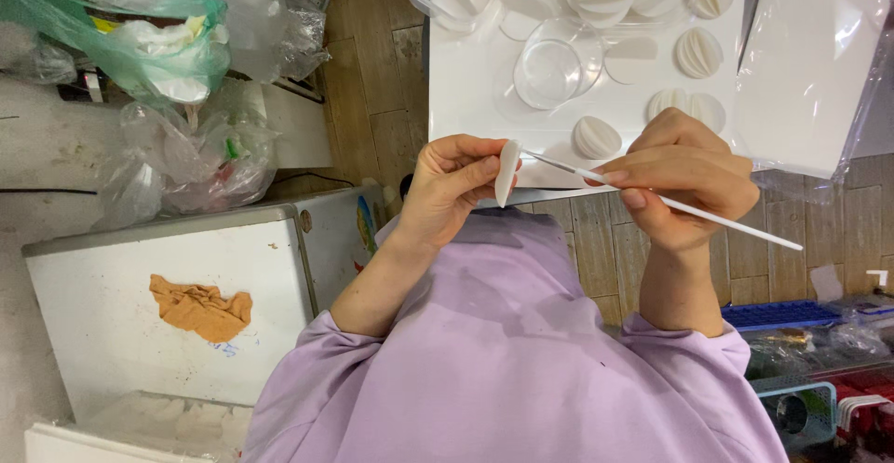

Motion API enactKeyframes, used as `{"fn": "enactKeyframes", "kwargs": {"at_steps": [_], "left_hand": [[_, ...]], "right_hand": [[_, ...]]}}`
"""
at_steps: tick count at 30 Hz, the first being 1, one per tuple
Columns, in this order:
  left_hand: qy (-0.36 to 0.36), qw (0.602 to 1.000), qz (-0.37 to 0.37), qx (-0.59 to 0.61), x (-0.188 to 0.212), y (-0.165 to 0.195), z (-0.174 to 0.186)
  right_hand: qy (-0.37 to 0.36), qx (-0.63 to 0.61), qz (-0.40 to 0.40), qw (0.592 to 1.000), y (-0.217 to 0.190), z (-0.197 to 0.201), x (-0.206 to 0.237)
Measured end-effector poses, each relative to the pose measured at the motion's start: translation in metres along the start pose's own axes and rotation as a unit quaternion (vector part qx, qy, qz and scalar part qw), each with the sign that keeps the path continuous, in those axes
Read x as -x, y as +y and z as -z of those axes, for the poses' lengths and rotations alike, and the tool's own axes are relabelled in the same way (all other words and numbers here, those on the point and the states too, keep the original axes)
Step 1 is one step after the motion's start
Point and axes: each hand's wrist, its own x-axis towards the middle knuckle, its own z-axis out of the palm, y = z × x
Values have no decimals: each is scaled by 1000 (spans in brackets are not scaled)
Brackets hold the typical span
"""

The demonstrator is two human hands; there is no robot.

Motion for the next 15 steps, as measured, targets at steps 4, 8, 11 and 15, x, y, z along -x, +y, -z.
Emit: {"fn": "enactKeyframes", "kwargs": {"at_steps": [4, 8, 11, 15], "left_hand": [[-2, 1000, -6, -1, 1, 1, 1], [18, 1000, -18, -11, 0, 4, -1], [15, 999, -37, -25, 0, 7, -3], [-16, 998, 6, -68, 4, 9, -6]], "right_hand": [[-12, 11, -13, 1000, -3, -2, -3], [-89, 10, 35, 995, -11, -4, -7], [-122, 0, 46, 991, -16, -4, -6], [-46, 30, -29, 998, -19, -9, 5]]}}
